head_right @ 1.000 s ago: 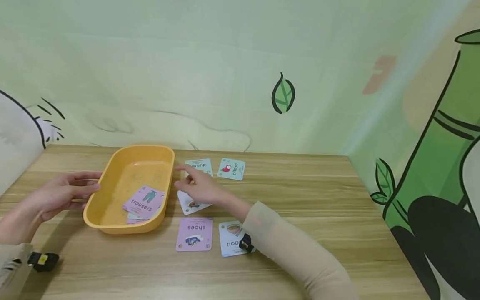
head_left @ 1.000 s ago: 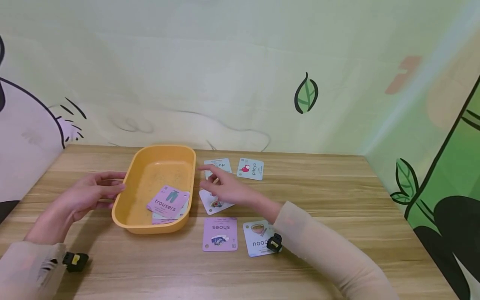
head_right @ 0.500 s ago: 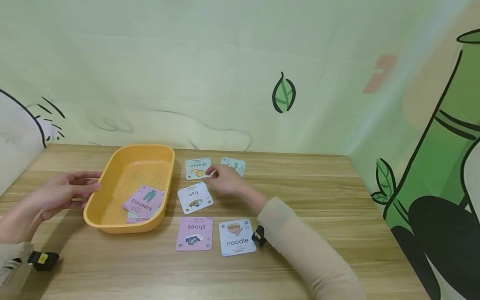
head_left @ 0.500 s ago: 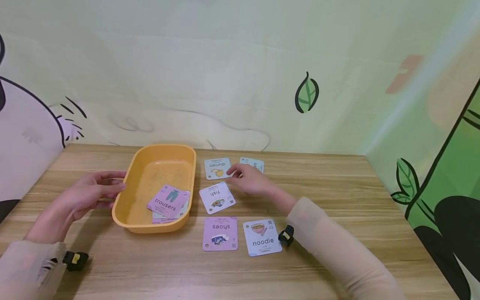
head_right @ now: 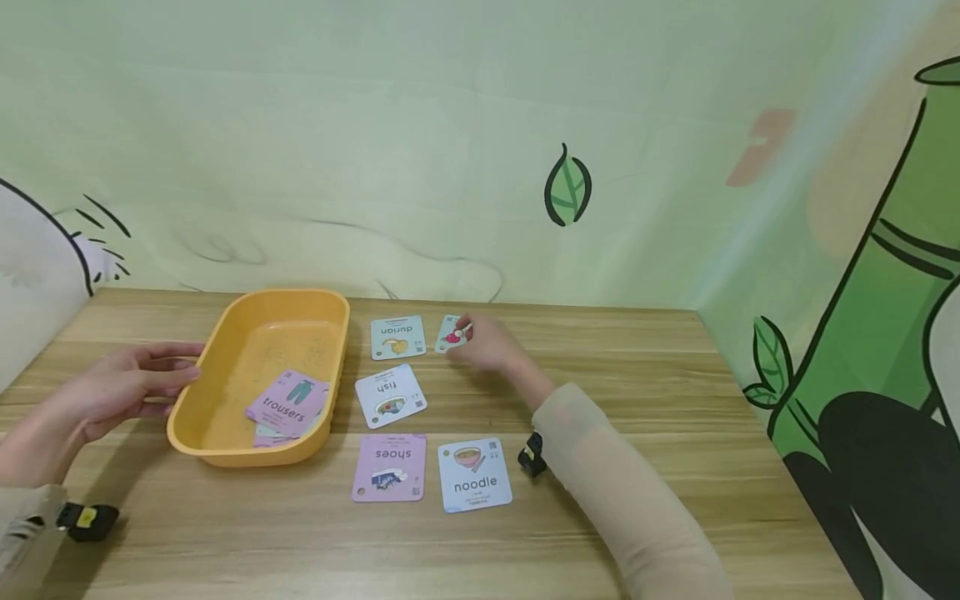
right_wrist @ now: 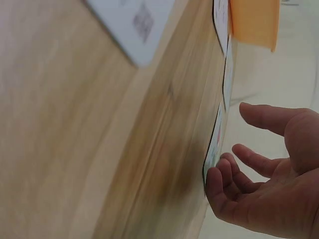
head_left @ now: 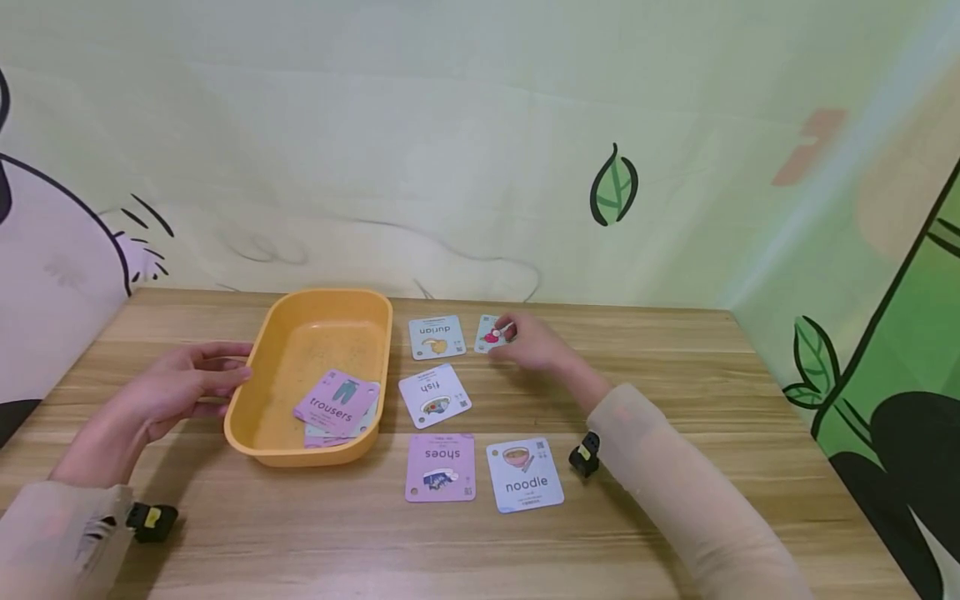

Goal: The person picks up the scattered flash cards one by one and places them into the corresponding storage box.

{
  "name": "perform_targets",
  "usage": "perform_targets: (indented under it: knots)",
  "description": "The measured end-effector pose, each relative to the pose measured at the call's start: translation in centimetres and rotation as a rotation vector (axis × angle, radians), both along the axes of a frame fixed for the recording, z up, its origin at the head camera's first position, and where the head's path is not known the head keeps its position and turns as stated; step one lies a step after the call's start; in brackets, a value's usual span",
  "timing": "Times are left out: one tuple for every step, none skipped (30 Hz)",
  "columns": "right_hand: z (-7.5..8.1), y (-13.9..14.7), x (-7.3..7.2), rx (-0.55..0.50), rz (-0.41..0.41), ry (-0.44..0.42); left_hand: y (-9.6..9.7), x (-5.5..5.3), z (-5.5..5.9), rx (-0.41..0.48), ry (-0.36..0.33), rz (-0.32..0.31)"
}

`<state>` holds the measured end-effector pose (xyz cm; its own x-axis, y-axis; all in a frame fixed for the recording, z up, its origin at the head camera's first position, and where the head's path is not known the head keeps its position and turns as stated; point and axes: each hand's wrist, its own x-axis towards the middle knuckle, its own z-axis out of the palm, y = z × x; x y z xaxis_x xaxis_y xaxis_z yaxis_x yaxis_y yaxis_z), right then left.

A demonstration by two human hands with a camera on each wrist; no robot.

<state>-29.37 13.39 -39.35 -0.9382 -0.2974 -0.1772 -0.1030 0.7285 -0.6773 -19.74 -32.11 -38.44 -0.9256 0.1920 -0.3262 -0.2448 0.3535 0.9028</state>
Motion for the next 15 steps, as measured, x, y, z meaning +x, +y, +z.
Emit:
perform_targets:
  knots:
    - [0.0, 0.2, -0.1, 0.015, -0.002, 0.014, 0.0, 0.0, 0.0, 0.002, 0.003, 0.000]
    - [-0.1, 0.3, -0.3, 0.031, -0.003, 0.030, 0.0, -0.1, 0.0, 0.004, 0.002, -0.001]
    - [-0.2, 0.5, -0.4, 0.051, -0.003, 0.052, 0.0, -0.1, 0.0, 0.006, 0.001, 0.000]
    - [-0.2, 0.6, -0.6, 0.072, -0.005, 0.071, 0.0, -0.1, 0.0, 0.003, -0.001, 0.001]
    - [-0.2, 0.7, -0.7, 0.095, -0.004, 0.091, 0.0, -0.1, 0.0, 0.000, -0.003, 0.001]
    - [-0.3, 0.8, -0.8, 0.118, -0.004, 0.106, 0.0, -0.1, 0.0, -0.002, -0.003, 0.002]
    - [-0.3, 0.9, -0.9, 0.143, -0.007, 0.116, 0.0, -0.1, 0.1, -0.003, -0.003, 0.003]
    - [-0.4, 1.0, -1.1, 0.167, -0.009, 0.121, 0.0, -0.1, 0.1, -0.003, -0.003, 0.003]
    - [-0.4, 1.0, -1.2, 0.188, -0.011, 0.123, 0.0, -0.1, 0.1, -0.002, -0.001, 0.002]
    - [-0.4, 1.1, -1.3, 0.202, -0.010, 0.118, 0.0, 0.0, 0.1, -0.002, 0.001, 0.001]
    - [-0.4, 1.2, -1.4, 0.214, -0.006, 0.114, 0.0, 0.0, 0.1, 0.001, 0.002, 0.001]
    - [-0.4, 1.3, -1.5, 0.220, -0.001, 0.106, 0.1, 0.0, 0.1, 0.003, 0.001, 0.002]
    - [-0.4, 1.4, -1.6, 0.224, 0.006, 0.100, 0.0, 0.0, 0.2, 0.003, 0.000, 0.002]
    - [-0.4, 1.5, -1.7, 0.227, 0.014, 0.096, 0.0, 0.1, 0.2, 0.002, -0.002, 0.004]
    - [-0.3, 1.5, -1.8, 0.228, 0.023, 0.097, 0.0, 0.1, 0.2, 0.003, -0.003, 0.005]
